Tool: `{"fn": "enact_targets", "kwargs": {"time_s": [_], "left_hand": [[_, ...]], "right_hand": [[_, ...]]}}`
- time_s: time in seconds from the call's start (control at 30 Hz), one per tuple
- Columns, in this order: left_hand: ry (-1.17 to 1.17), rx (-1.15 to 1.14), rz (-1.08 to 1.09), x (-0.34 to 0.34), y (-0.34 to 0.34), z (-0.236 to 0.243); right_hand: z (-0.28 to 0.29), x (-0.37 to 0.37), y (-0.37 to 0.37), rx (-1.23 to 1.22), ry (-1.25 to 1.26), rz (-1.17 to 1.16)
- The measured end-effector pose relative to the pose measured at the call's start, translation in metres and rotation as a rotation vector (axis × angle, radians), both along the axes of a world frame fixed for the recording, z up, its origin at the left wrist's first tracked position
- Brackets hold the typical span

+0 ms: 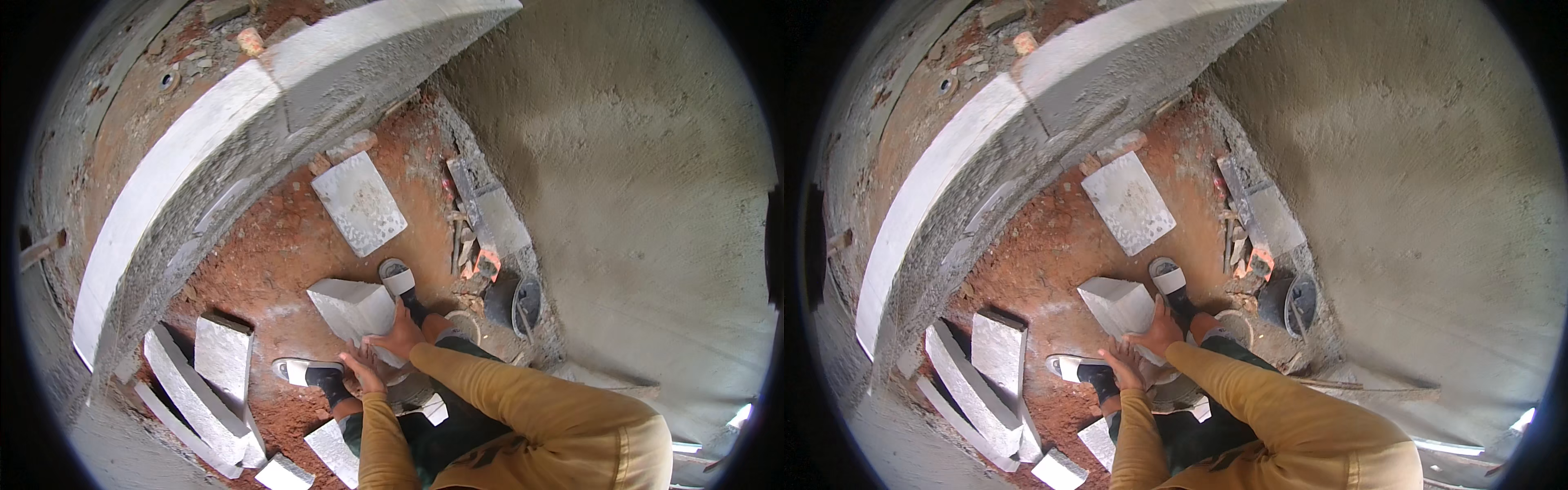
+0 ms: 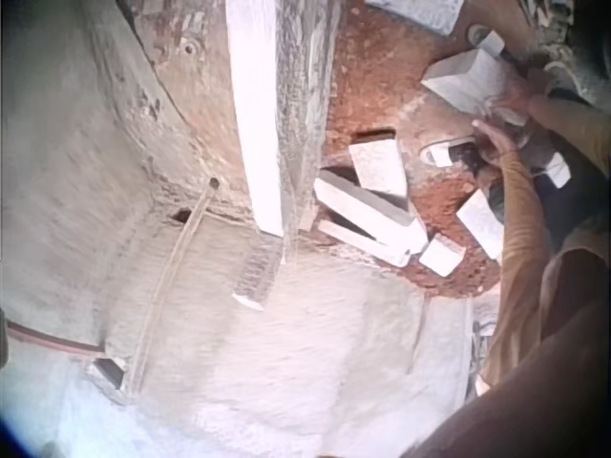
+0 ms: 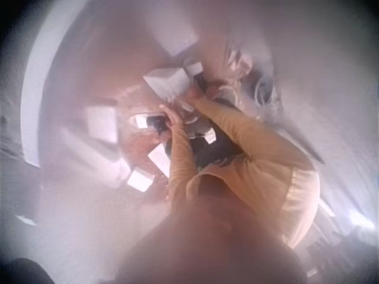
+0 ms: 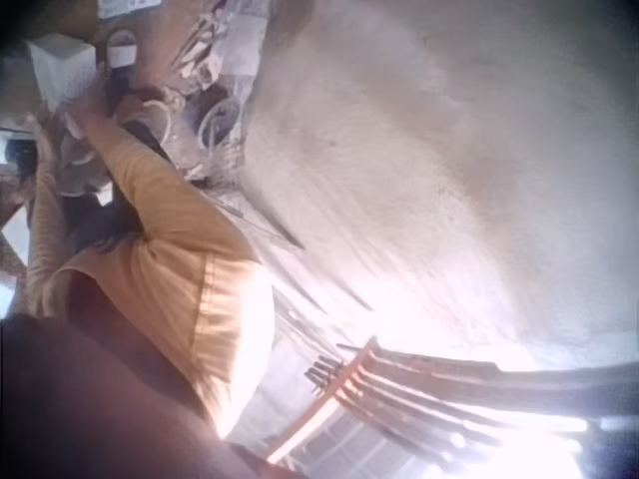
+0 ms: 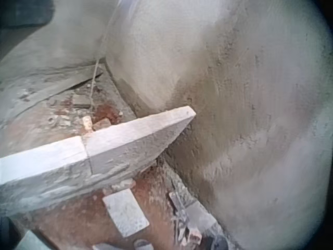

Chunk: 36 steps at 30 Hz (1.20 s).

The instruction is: The person scoops mortar from a bucket and spreads it on a wall using a trowel, then places white blocks against the wall and aligns them with a string line. The person repeats this process, adding mortar and positioning blocks along the wall.

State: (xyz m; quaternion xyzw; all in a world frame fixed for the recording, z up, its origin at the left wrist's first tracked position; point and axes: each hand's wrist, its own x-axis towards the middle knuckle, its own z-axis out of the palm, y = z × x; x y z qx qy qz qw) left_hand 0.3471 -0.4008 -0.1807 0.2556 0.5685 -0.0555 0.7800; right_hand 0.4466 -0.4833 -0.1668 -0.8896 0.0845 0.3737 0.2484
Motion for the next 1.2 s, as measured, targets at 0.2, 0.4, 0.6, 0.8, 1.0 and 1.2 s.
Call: {"fn": "enact_targets", "kwargs": {"time_s": [0.2,0.4,0.6,0.8,1.0,1.2], "left_hand": [[-0.022,0.190,-0.194,-0.002,-0.007,0.001],[0.338,0.584,-0.646,-0.102,-0.001,0.074],[0.506,0.542,-0.590,-0.151,-0.002,0.092],[0.378,0.541,-0.471,-0.094,-0.011,0.082],[0.414,0.588,-0.598,-0.101,-0.022,0.090],[0.508,0.603,-0.936,-0.111,-0.018,0.099]], "right_hand": [[-0.006,0.042,-0.029,0.016,0.220,0.031],[0.035,0.094,-0.059,-0.047,0.061,0.073],[0.087,0.207,-0.140,-0.150,-0.043,0.060],[0.074,0.354,-0.184,-0.199,-0.256,0.182],[-0.004,0.475,-0.207,-0.304,-0.323,0.223],[-0.007,0.488,-0.252,-0.258,-0.453,0.202]]}}
